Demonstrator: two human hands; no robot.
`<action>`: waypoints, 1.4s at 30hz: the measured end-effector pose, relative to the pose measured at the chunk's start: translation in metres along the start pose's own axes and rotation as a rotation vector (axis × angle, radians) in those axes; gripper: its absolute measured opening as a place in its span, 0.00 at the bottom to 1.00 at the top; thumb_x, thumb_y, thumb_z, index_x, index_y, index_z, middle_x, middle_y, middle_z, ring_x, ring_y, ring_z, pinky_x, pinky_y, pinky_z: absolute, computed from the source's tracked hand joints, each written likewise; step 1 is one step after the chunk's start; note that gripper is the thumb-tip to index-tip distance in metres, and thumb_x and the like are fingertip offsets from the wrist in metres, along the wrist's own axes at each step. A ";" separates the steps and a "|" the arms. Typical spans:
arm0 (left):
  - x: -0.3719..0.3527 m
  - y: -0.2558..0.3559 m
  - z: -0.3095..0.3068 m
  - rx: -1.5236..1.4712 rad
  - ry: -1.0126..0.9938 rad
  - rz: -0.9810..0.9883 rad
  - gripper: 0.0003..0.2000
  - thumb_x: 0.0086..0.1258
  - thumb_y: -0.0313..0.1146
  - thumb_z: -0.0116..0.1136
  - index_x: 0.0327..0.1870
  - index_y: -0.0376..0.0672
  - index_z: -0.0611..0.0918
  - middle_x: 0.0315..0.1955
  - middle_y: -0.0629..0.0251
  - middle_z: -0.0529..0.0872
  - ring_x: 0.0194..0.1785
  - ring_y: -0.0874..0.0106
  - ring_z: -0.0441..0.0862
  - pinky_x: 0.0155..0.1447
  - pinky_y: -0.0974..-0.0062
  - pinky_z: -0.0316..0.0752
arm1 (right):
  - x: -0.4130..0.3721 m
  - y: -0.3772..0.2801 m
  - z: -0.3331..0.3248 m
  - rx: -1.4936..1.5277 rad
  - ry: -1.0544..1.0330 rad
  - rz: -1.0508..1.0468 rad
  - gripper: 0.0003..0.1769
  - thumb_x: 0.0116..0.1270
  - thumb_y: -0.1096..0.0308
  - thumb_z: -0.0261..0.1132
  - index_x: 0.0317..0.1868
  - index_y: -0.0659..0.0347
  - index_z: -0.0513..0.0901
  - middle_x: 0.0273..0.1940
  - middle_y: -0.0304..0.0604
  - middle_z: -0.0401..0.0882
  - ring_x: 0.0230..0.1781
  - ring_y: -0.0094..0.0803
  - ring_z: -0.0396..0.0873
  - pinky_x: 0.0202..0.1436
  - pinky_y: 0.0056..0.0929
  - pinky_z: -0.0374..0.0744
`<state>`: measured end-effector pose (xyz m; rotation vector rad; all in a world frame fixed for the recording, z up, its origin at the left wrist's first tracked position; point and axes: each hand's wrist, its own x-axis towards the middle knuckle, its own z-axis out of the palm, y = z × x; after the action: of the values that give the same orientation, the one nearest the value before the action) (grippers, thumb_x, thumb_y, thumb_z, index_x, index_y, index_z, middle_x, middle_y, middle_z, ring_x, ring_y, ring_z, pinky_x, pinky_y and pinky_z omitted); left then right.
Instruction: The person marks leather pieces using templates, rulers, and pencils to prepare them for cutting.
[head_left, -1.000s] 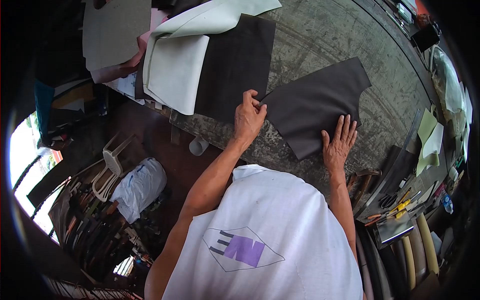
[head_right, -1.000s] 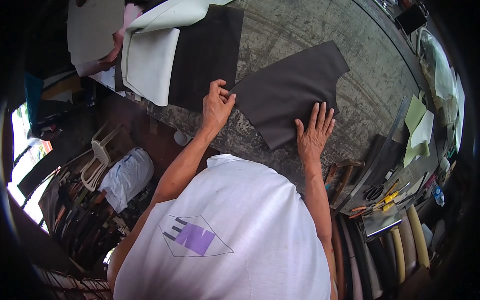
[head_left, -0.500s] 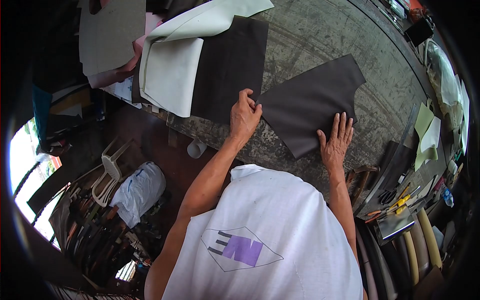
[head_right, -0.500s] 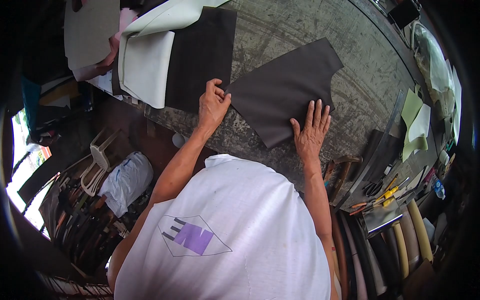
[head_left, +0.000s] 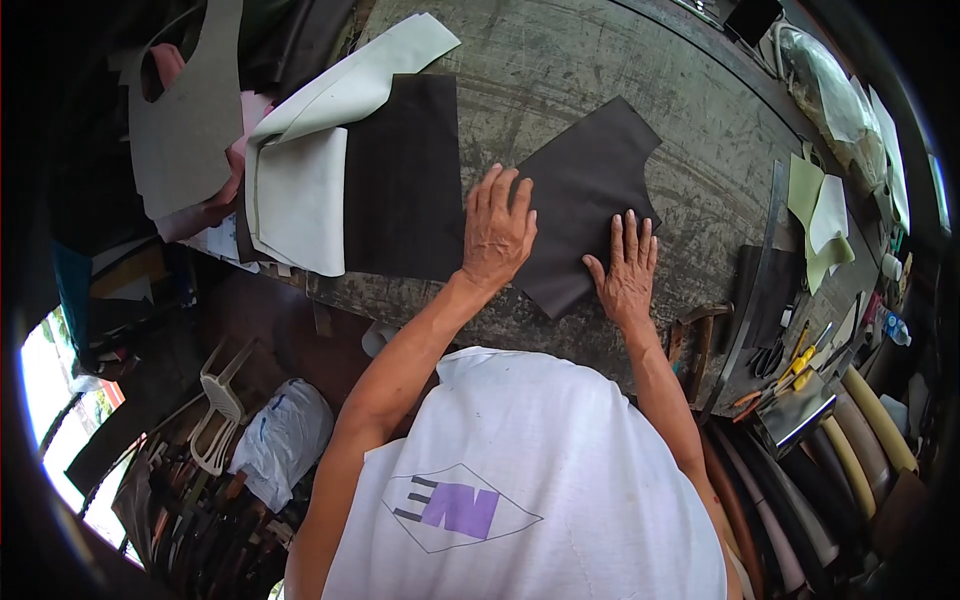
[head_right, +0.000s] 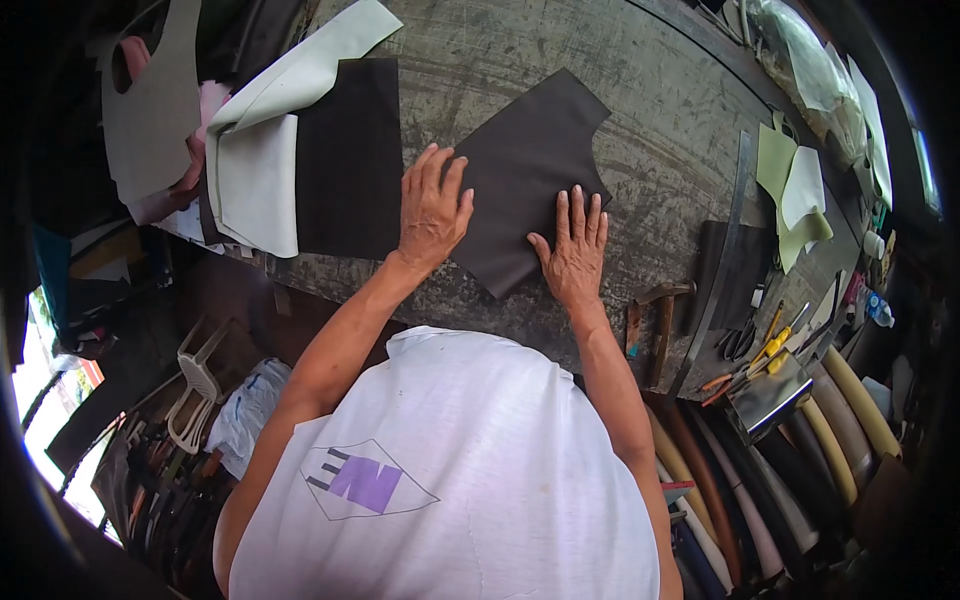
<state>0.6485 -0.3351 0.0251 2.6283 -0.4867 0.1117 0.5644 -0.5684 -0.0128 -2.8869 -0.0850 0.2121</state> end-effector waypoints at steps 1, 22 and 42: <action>0.011 0.010 0.011 -0.033 -0.022 0.084 0.24 0.67 0.31 0.66 0.64 0.37 0.77 0.64 0.52 0.72 0.75 0.51 0.65 0.76 0.51 0.62 | -0.001 0.000 0.000 0.007 -0.003 0.004 0.44 0.76 0.39 0.57 0.82 0.55 0.56 0.84 0.46 0.46 0.86 0.50 0.38 0.86 0.51 0.43; 0.104 0.031 0.117 0.053 -0.151 0.315 0.30 0.80 0.49 0.51 0.79 0.44 0.67 0.82 0.54 0.54 0.85 0.48 0.42 0.84 0.45 0.39 | -0.001 -0.001 -0.001 0.087 -0.005 0.041 0.44 0.75 0.39 0.57 0.82 0.52 0.58 0.84 0.42 0.48 0.86 0.47 0.38 0.86 0.50 0.41; 0.104 0.033 0.117 0.165 -0.110 0.320 0.31 0.79 0.51 0.52 0.78 0.46 0.67 0.82 0.53 0.55 0.85 0.48 0.45 0.84 0.45 0.39 | -0.018 0.021 -0.003 -0.017 0.094 0.131 0.54 0.67 0.34 0.63 0.79 0.68 0.61 0.81 0.51 0.55 0.85 0.46 0.47 0.84 0.54 0.48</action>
<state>0.7334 -0.4496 -0.0482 2.7037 -0.9721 0.1133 0.5480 -0.5902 -0.0130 -2.9161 0.1204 0.0990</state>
